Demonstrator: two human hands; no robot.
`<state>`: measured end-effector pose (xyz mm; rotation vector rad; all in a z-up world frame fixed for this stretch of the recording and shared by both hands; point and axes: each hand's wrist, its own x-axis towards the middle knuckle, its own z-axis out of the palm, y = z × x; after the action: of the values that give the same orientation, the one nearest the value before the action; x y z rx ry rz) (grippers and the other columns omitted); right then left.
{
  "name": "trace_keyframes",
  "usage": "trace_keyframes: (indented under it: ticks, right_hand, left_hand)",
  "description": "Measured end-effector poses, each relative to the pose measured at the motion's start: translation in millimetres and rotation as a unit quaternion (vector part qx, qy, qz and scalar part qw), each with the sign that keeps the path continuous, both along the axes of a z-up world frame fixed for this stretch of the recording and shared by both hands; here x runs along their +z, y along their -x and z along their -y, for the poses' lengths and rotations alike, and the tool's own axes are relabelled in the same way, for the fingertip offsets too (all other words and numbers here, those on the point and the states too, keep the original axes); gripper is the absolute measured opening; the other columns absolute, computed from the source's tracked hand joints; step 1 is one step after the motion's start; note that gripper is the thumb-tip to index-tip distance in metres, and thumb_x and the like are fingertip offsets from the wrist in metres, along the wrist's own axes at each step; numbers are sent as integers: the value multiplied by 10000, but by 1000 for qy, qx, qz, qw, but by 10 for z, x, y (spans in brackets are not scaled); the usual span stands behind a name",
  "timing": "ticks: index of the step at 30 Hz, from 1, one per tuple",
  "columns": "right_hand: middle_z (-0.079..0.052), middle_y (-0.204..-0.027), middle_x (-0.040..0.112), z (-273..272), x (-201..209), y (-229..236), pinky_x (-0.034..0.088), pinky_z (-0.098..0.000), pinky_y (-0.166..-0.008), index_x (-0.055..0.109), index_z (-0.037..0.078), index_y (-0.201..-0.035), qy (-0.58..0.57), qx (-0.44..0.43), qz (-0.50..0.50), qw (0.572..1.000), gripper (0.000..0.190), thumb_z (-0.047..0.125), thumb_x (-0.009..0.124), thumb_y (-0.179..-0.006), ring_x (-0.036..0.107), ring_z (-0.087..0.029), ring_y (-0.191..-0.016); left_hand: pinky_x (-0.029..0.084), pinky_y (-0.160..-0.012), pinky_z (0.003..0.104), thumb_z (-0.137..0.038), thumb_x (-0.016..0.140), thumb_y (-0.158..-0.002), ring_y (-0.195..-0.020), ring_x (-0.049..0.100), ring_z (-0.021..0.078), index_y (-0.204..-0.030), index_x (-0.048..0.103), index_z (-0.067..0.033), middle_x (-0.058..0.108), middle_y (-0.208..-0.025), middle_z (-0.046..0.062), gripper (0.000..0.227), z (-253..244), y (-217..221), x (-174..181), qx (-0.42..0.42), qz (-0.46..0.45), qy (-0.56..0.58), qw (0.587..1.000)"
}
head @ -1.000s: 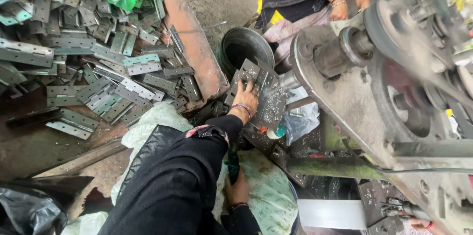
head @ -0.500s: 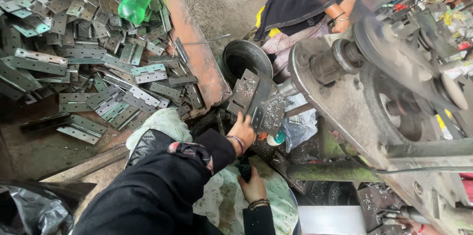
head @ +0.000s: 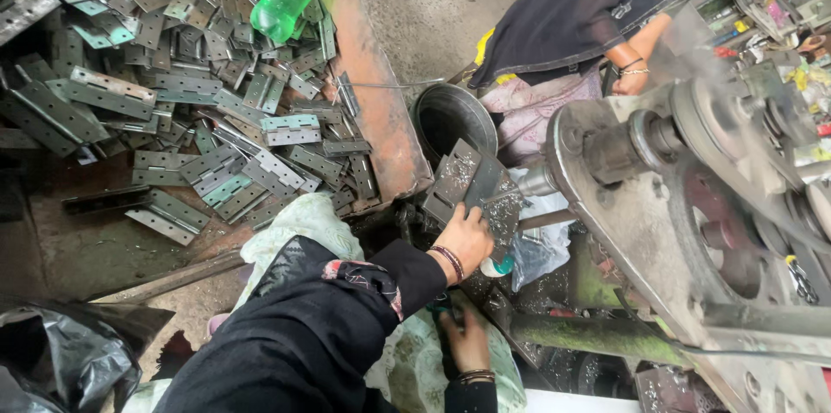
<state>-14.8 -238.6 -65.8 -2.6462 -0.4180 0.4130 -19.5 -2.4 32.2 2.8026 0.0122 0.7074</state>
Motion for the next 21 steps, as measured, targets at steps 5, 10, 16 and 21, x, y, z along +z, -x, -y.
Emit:
trace_keyframes:
  ticks: [5,10,16,21]
  right_hand:
    - [-84,-1089,729,-22,74,-491,531,-353,-710,654,99,-1324,-283,-128,65,948,503,238,778,-857,669,-208,-915]
    - [-74,-1039,728,-147,315,-579,575,-296,-695,671,53,-1216,-529,-163,-7,833,362,103,791,-879,686,-162,-869]
    - [-124,-1064,712,-542,468,-568,575,-374,-789,682,38,-1220,-205,-30,362,909,338,84,781,-900,701,-242,-888]
    - [-200,-1115,659,-1001,344,-591,531,-465,-888,665,18,-1203,-63,122,337,931,456,-4,743,-754,655,-421,-1034]
  left_hand:
    - [524,-956,479,-214,750,-747,-1105,660,336,-957,790,-65,751,-1017,161,260,-50,-195,-32,33,-100,296,949]
    - [612,-859,423,-160,663,-786,-873,778,337,-1123,773,-165,778,-914,198,354,-65,-455,-115,-12,-153,512,845]
    - [389,-1068,646,-231,652,-917,-1303,490,321,-1276,698,-122,623,-1339,87,379,-279,-556,-82,96,-163,45,981]
    - [287,-1089,699,-295,624,-917,-1423,344,384,-1362,645,-90,541,-1440,112,491,-316,-454,-24,58,-246,27,967]
